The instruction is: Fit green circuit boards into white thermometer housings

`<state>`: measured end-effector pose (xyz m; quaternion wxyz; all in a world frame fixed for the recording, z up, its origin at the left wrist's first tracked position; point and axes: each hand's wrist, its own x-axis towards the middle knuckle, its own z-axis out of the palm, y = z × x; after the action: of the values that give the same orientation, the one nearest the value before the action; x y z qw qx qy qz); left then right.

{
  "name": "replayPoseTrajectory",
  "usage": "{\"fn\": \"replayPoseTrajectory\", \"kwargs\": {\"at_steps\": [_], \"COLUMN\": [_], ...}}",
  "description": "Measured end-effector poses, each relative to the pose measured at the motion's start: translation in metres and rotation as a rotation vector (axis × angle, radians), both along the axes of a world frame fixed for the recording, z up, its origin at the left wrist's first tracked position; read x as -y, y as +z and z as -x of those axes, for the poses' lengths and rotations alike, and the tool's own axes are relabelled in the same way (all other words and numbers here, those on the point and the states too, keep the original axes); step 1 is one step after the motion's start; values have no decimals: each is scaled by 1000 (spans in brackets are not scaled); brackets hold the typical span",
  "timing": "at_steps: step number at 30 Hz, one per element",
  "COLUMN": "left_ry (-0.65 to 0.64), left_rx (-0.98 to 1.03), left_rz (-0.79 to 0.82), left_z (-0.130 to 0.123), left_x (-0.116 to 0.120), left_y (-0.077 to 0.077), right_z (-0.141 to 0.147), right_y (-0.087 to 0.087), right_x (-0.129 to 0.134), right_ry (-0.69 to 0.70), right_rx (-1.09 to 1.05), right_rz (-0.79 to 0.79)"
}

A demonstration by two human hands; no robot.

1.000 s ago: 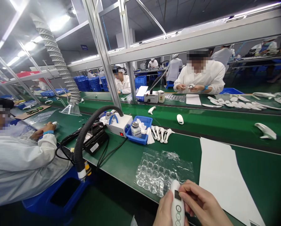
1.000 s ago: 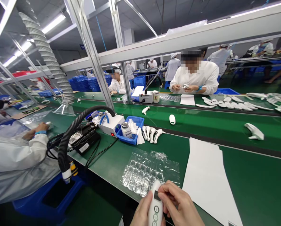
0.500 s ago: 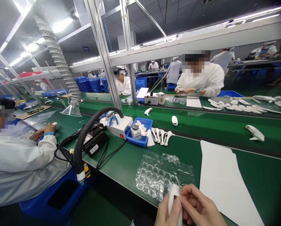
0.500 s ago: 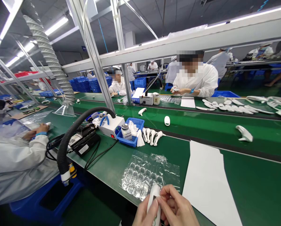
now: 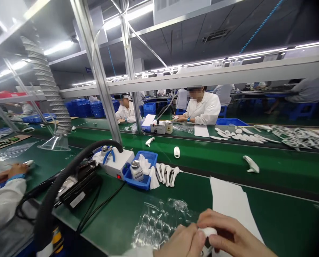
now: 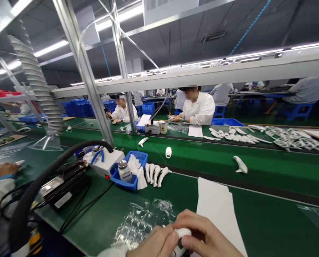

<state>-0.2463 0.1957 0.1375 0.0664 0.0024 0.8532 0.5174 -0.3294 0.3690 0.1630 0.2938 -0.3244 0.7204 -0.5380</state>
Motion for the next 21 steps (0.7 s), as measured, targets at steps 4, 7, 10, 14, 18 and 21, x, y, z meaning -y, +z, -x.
{"fn": "replayPoseTrajectory", "kwargs": {"at_steps": [4, 7, 10, 14, 18, 21], "left_ry": [-129, -94, -88, -187, -278, -267], "left_rx": [-279, -260, -160, -115, -94, -43], "left_rz": [390, 597, 844, 1066, 1171, 1175], "left_z": [105, 193, 264, 320, 349, 356], "left_x": [30, 58, 83, 97, 100, 108], "left_y": [46, 51, 38, 17, 0, -7], "right_z": [105, 199, 269, 307, 306, 303], "right_y": [-10, -36, -59, -80, -93, -100], "right_x": [-18, -30, -38, -53, -85, -113], "right_ry": [-423, -681, -855, -924, -1004, -1050], "right_rx": [-168, -218, -314, -560, -793, -798], "right_rz": [34, -26, -127, -351, -640, -829]}}
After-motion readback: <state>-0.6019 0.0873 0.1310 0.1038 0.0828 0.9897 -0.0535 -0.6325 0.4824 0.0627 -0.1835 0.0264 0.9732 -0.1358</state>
